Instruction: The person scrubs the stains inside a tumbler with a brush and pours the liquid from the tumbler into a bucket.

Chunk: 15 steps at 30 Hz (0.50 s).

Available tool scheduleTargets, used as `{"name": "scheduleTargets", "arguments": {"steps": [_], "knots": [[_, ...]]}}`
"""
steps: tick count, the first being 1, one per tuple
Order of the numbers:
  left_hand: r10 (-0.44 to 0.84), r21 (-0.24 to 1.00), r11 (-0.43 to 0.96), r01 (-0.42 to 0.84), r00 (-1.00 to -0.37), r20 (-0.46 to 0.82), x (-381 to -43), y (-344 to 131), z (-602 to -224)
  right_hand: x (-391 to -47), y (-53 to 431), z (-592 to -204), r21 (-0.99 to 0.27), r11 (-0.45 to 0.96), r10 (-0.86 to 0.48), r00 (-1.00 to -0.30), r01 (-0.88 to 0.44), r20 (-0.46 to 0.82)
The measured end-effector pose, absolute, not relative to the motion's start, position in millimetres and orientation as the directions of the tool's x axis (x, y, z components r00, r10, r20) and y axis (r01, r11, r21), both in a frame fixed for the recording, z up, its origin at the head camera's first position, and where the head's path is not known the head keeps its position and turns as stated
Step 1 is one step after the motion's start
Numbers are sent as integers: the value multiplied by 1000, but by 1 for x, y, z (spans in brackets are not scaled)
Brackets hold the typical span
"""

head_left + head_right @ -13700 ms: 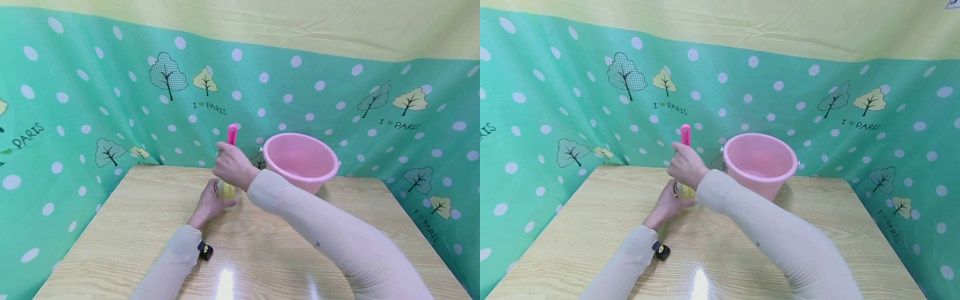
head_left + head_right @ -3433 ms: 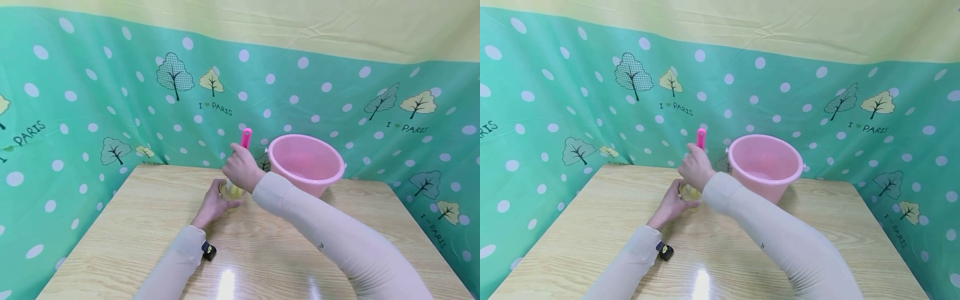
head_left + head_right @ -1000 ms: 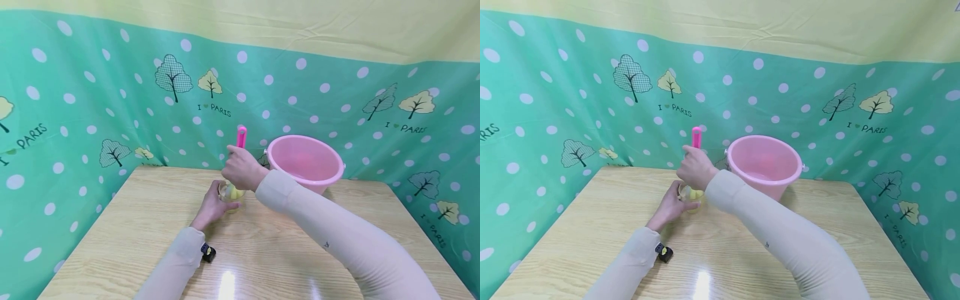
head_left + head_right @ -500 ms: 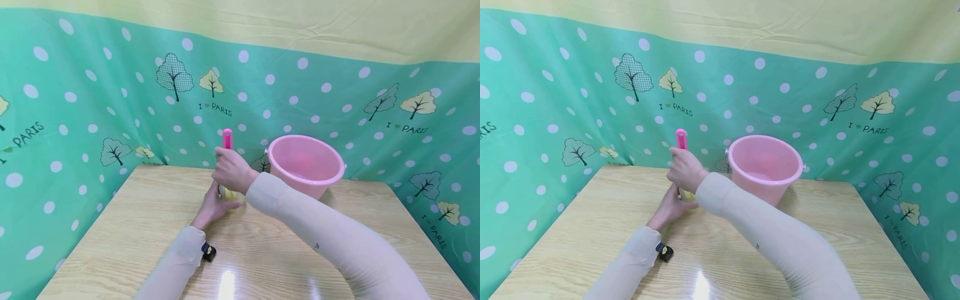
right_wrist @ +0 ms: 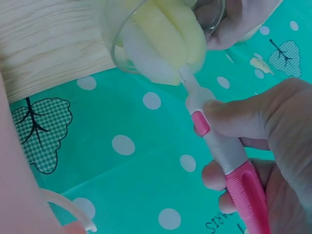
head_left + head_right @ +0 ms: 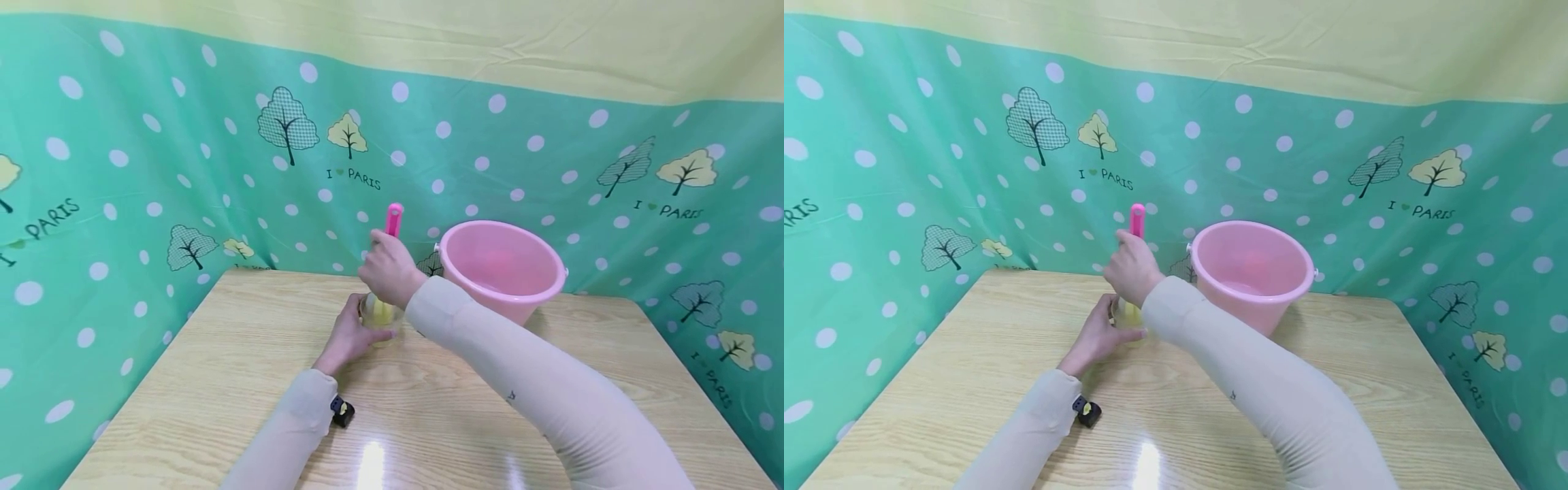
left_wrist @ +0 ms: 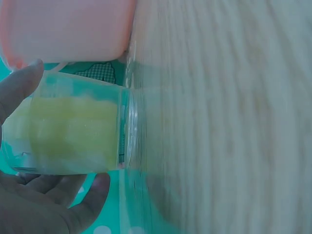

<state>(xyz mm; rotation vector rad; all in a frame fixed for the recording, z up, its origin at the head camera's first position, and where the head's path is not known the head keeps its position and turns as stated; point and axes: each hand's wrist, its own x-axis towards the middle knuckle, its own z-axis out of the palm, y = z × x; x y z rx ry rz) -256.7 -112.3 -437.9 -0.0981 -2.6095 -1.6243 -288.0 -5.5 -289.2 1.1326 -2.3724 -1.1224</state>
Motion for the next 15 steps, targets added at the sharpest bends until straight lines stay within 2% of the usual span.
{"name": "scheduleTargets", "arguments": {"steps": [15], "knots": [[24,893,440,91,-996,89,-257,-113,-439,-285,12,-287,693,464,-721,-690,-552,-66]]}}
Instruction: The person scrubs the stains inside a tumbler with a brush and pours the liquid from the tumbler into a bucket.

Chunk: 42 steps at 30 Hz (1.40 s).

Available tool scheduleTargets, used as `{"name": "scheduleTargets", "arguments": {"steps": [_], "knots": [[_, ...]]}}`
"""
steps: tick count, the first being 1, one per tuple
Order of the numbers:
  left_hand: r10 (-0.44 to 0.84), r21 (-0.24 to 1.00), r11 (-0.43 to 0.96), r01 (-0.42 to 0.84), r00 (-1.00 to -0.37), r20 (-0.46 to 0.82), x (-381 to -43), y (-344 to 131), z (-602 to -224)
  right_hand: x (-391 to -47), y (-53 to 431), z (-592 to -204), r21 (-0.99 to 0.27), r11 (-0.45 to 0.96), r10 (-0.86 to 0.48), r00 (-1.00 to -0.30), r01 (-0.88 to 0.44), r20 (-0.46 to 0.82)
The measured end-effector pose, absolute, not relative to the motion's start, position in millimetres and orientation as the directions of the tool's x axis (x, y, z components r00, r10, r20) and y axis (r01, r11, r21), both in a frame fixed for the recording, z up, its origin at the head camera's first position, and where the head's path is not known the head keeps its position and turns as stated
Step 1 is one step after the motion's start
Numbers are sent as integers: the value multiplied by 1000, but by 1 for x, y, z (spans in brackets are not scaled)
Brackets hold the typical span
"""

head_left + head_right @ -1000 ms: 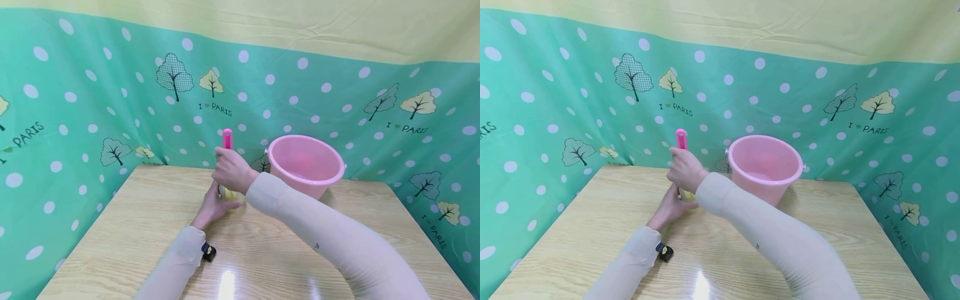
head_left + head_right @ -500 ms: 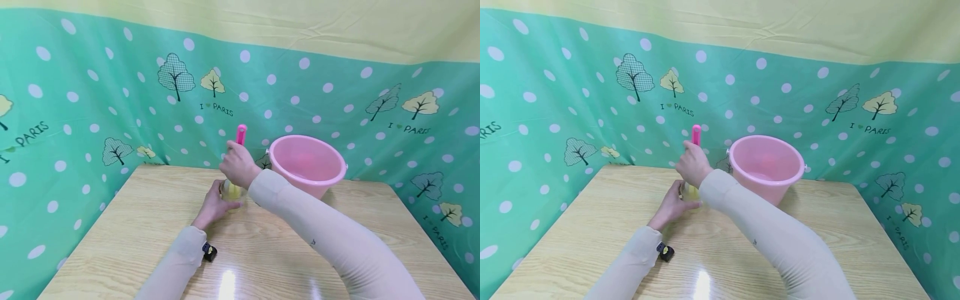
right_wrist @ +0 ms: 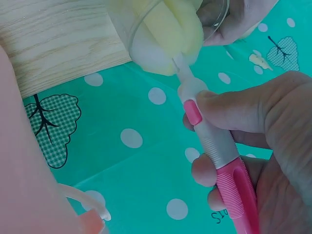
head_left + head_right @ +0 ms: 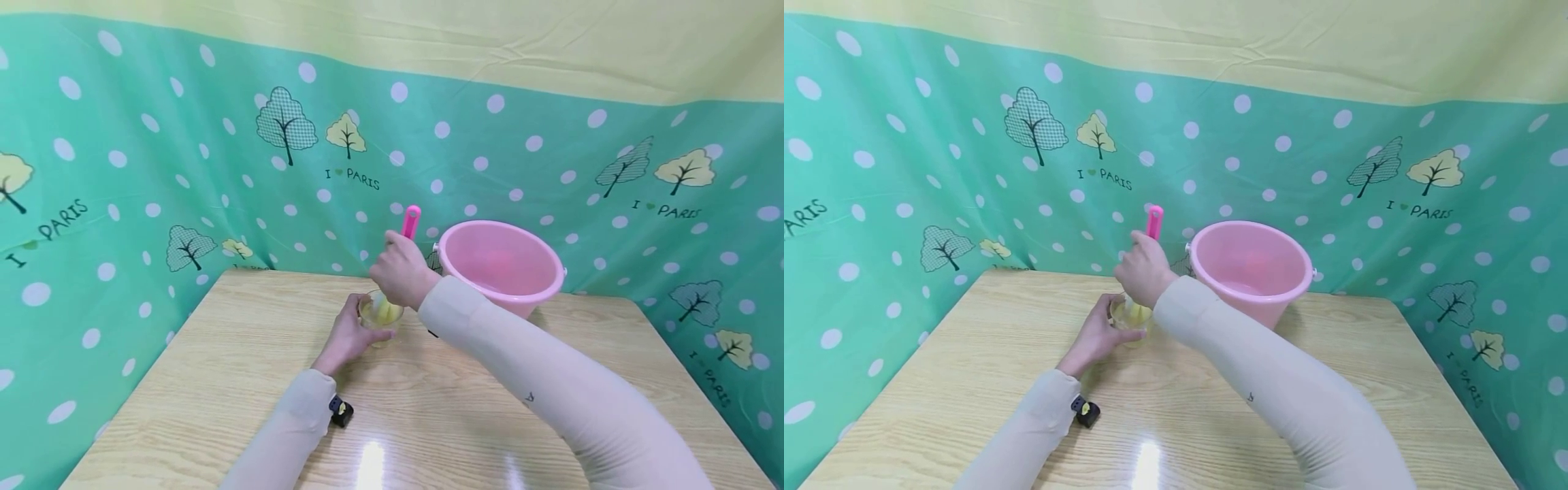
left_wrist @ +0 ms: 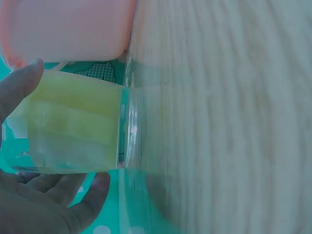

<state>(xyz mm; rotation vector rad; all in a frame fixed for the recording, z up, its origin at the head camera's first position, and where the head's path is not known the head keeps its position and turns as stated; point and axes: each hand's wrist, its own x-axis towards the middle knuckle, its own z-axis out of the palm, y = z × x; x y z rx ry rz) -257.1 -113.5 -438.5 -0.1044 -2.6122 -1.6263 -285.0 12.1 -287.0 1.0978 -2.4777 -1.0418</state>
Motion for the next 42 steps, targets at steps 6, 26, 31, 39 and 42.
{"name": "scheduleTargets", "arguments": {"steps": [6,26,31,39,42], "knots": [[20,901,425,82,-996,82,-257,-114,-438,-280,18,-286,691,465,-724,-687,-553,-63],[12,903,425,58,-998,58,-258,-113,-438,-269,44,-291,633,592,-667,-744,-499,37],[10,902,428,51,-999,52,-258,-111,-439,-263,50,-293,607,624,-648,-760,-493,49],[10,905,423,51,-999,52,-258,-112,-439,-256,57,-296,562,659,-635,-771,-499,60],[5,903,426,48,-999,50,-258,-112,-439,-253,59,-296,530,680,-620,-783,-506,48]]}}
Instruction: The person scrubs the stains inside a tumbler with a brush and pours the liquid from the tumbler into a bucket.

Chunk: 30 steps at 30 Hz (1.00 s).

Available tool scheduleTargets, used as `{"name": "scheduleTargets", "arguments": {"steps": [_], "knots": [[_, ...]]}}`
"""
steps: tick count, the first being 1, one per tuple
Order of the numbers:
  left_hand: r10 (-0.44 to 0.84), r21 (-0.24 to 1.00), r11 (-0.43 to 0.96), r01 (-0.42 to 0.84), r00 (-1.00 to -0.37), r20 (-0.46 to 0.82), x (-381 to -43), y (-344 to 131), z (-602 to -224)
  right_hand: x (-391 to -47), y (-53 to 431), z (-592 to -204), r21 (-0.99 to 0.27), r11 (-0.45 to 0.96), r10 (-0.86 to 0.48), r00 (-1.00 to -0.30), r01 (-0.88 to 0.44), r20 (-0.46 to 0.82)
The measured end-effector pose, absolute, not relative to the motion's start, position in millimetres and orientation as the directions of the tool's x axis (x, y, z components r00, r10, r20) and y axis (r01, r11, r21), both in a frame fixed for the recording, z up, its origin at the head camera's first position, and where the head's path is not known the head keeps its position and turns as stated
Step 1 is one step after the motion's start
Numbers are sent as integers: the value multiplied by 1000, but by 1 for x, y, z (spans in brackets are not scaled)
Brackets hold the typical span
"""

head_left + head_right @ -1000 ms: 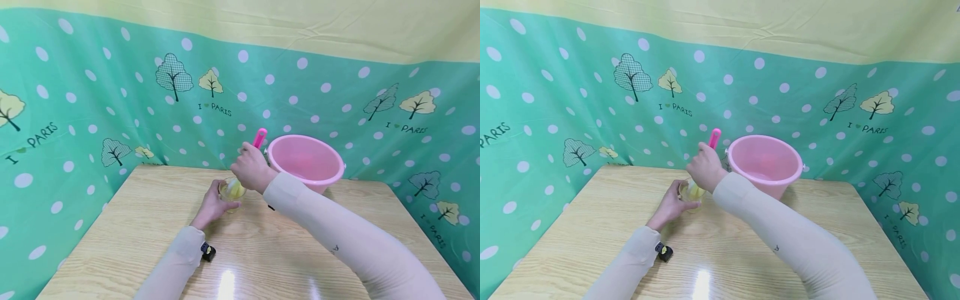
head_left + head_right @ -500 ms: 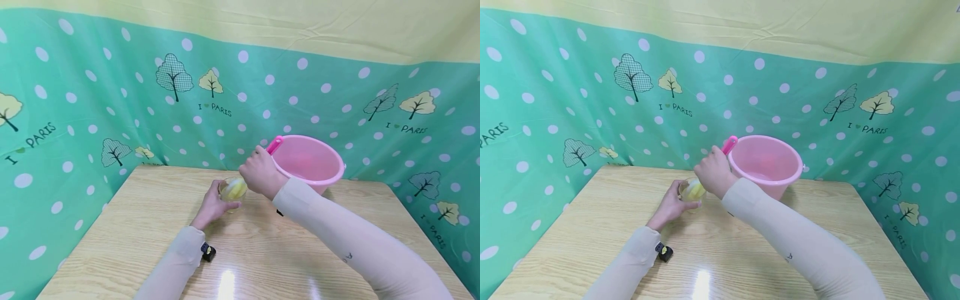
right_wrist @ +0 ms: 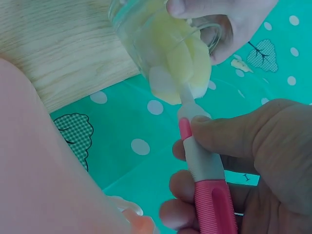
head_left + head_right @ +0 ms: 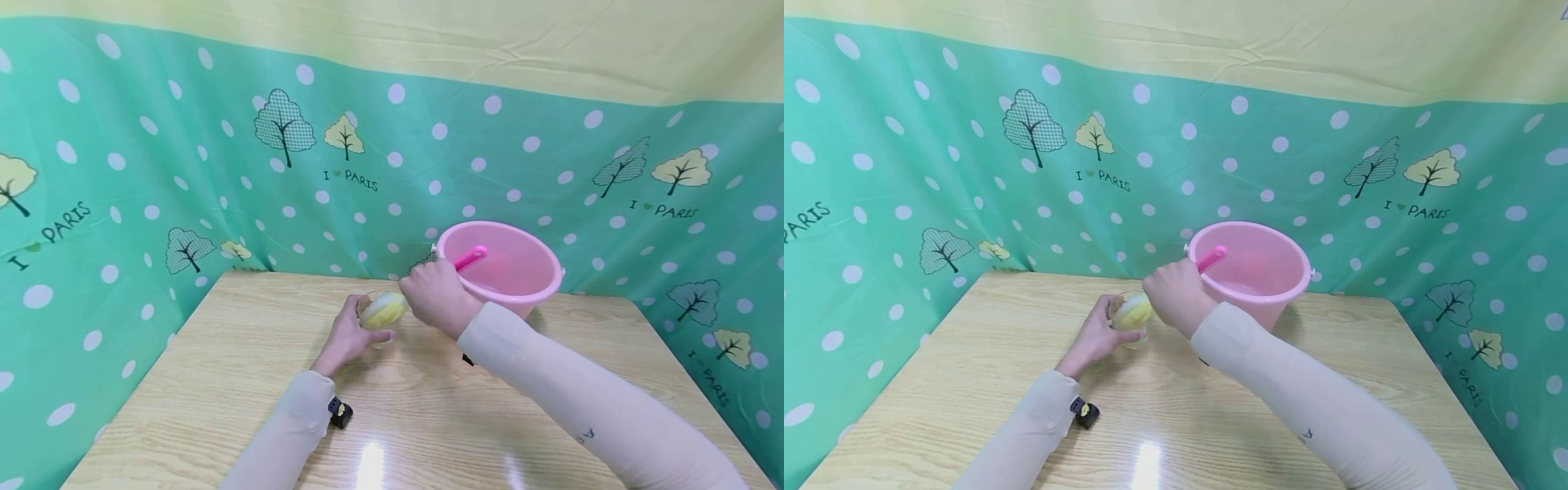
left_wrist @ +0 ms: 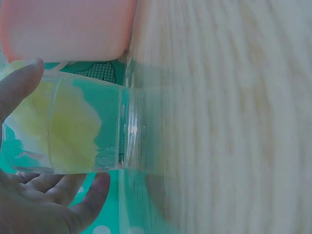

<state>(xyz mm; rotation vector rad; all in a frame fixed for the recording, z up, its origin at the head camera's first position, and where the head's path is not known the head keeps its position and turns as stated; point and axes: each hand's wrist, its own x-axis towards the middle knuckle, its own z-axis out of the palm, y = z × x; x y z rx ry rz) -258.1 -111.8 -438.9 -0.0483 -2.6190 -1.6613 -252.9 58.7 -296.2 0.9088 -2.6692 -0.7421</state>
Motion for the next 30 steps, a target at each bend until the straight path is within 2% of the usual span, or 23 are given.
{"name": "scheduleTargets", "arguments": {"steps": [13,30], "knots": [[5,906,418,66,-998,70,-258,-112,-439,-244,68,-303,432,753,-576,-815,-497,66],[2,912,405,70,-997,76,-255,-111,-437,-237,81,-329,347,813,-549,-815,-467,188]]}}
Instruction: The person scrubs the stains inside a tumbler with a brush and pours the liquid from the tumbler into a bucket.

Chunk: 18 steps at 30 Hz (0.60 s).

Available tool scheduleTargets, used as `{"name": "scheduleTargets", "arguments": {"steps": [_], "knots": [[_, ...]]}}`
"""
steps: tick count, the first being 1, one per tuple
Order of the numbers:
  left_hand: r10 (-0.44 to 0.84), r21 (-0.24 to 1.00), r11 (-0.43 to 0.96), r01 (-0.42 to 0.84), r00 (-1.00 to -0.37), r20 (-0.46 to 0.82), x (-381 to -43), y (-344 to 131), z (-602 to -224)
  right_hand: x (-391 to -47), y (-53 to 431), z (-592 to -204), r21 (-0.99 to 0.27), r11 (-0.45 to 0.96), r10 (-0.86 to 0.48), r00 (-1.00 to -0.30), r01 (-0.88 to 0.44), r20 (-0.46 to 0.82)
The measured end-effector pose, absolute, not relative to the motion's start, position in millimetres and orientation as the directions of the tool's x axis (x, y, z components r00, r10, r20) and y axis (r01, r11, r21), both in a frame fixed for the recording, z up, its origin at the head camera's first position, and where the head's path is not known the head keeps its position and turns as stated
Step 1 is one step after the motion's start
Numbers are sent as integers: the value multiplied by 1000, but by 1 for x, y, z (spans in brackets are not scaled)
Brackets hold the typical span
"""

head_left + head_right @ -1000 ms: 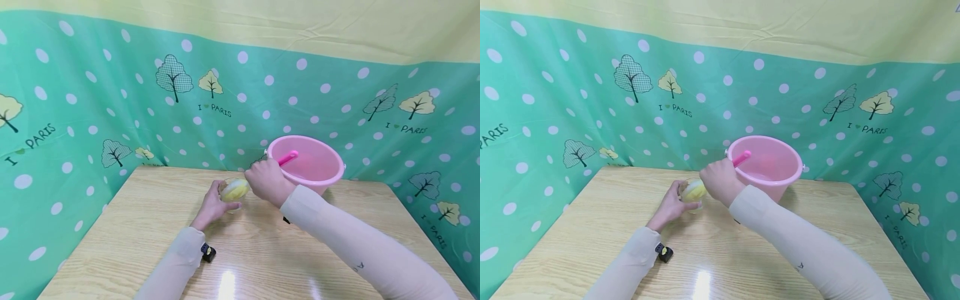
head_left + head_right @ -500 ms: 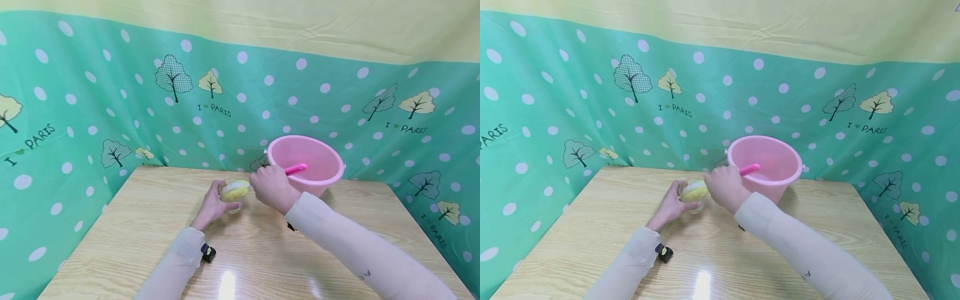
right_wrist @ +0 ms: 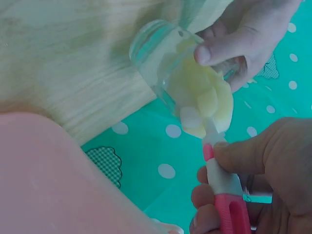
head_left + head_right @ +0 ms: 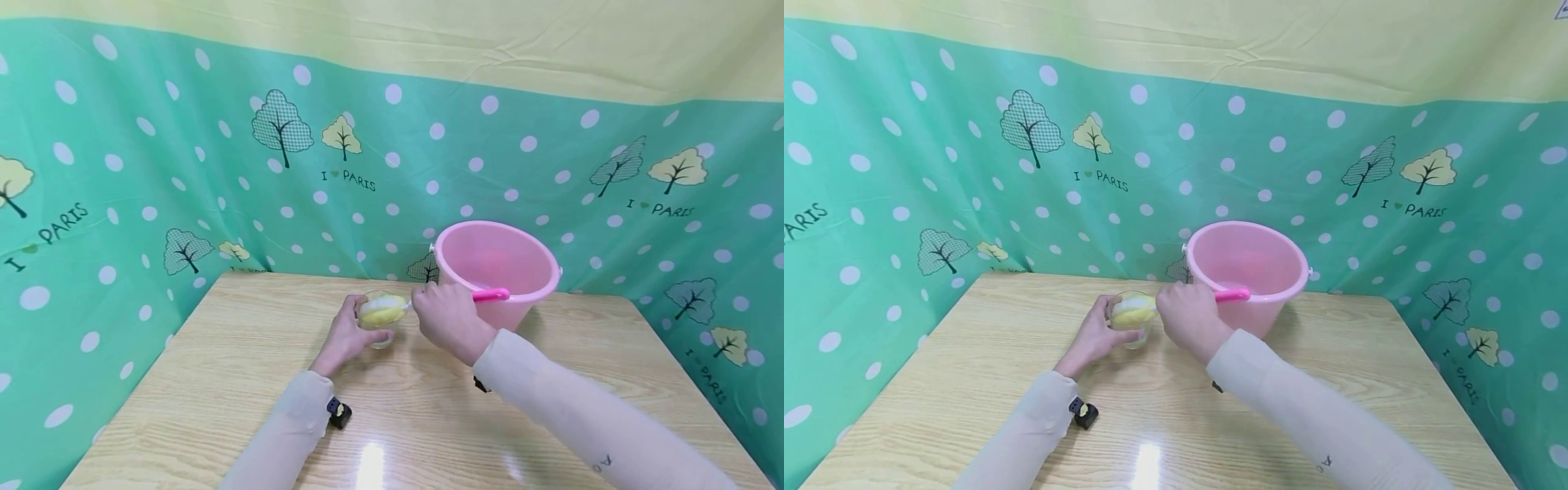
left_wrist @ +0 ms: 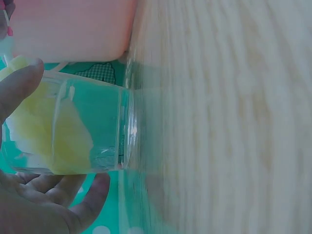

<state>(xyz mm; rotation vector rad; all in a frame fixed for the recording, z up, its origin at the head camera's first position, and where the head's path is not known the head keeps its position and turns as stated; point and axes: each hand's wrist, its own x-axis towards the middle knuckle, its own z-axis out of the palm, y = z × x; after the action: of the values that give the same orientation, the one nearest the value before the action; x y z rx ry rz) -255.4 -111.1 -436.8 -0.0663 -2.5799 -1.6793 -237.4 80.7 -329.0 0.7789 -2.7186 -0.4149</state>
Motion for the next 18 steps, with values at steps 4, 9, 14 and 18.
{"name": "scheduleTargets", "arguments": {"steps": [4,9,14,18], "knots": [[2,910,408,69,-997,75,-256,-111,-437,-233,83,-334,323,825,-540,-814,-463,212],[2,910,409,69,-997,75,-256,-111,-437,-231,86,-339,292,842,-522,-822,-454,228],[2,911,407,69,-997,75,-257,-110,-438,-230,88,-344,260,859,-499,-834,-441,235],[0,910,407,72,-997,79,-257,-111,-438,-230,90,-349,249,864,-494,-832,-438,251]]}}
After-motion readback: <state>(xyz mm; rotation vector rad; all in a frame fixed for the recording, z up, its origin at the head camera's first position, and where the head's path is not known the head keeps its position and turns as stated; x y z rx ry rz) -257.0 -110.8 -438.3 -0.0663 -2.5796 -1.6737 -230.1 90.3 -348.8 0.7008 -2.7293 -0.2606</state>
